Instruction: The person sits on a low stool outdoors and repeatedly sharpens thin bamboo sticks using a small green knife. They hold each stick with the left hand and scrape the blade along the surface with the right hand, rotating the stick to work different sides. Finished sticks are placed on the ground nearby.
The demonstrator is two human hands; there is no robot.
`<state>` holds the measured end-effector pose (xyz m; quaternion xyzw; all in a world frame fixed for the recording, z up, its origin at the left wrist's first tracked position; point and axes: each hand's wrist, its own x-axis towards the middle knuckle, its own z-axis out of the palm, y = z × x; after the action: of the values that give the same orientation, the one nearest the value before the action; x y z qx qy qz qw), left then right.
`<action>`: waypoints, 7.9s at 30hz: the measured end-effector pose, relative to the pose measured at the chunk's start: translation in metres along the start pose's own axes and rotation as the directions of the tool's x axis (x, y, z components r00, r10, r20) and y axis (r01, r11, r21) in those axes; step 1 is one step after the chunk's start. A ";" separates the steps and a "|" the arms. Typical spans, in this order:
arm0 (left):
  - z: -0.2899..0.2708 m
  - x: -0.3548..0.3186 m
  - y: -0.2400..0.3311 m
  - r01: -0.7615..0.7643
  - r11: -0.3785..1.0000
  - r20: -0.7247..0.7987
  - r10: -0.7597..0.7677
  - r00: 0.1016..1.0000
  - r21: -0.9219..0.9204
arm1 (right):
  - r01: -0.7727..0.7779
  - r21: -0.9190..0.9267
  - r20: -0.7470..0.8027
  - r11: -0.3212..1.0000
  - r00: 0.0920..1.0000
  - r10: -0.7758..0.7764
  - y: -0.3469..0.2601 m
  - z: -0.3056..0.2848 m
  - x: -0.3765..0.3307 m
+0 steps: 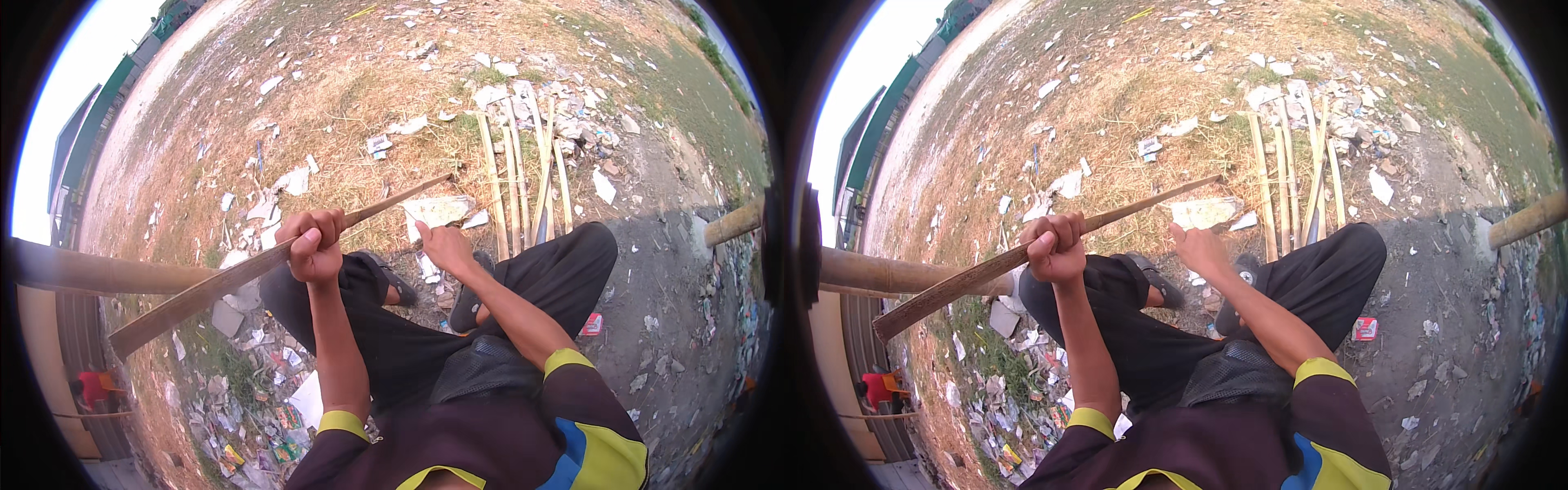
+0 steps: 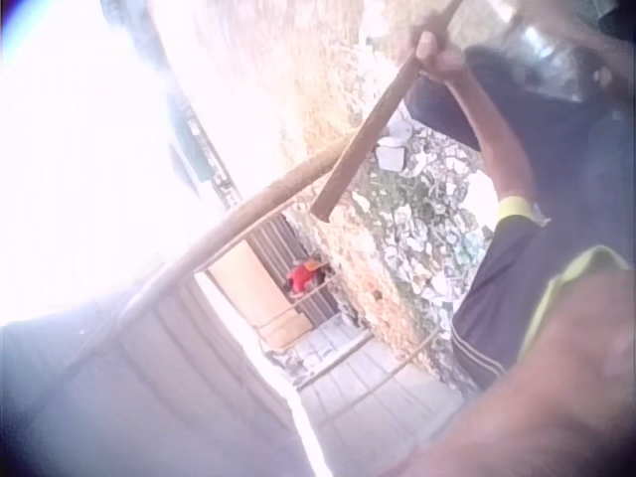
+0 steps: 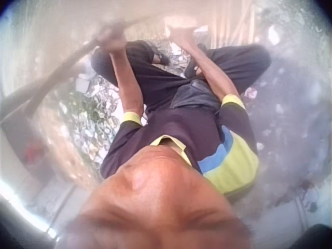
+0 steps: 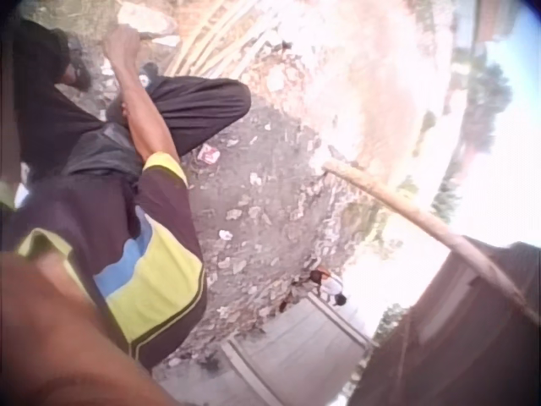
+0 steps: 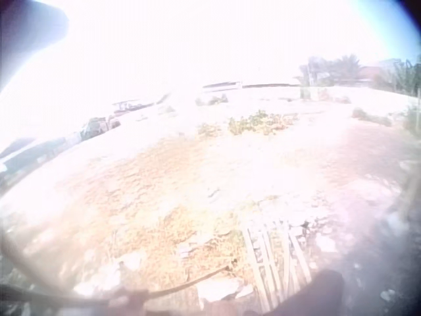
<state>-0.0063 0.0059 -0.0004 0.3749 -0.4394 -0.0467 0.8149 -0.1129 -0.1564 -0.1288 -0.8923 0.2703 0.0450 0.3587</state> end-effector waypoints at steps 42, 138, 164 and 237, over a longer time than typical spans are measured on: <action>0.022 0.020 0.001 0.044 0.998 0.322 -0.025 0.946 -0.050 | 0.106 0.115 -0.099 0.988 0.991 -0.095 -0.011 -0.026 0.012; -0.004 0.024 0.001 -0.008 1.000 0.147 0.008 0.989 0.003 | 0.122 0.162 -0.084 0.979 0.991 -0.109 0.020 0.009 0.055; -0.002 0.011 0.001 0.010 0.996 -0.316 0.018 0.949 0.086 | 0.146 0.492 0.138 0.859 0.960 -0.242 -0.100 -0.052 -0.015; 0.013 0.027 0.001 0.028 0.999 0.270 -0.023 0.962 -0.016 | 0.282 0.447 -0.057 0.849 0.956 -0.288 -0.064 -0.066 -0.039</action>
<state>0.0002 -0.0122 0.0230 0.3629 -0.5411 -0.1123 0.7503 -0.1206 -0.1439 -0.0300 -0.8146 0.1358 -0.0670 0.5600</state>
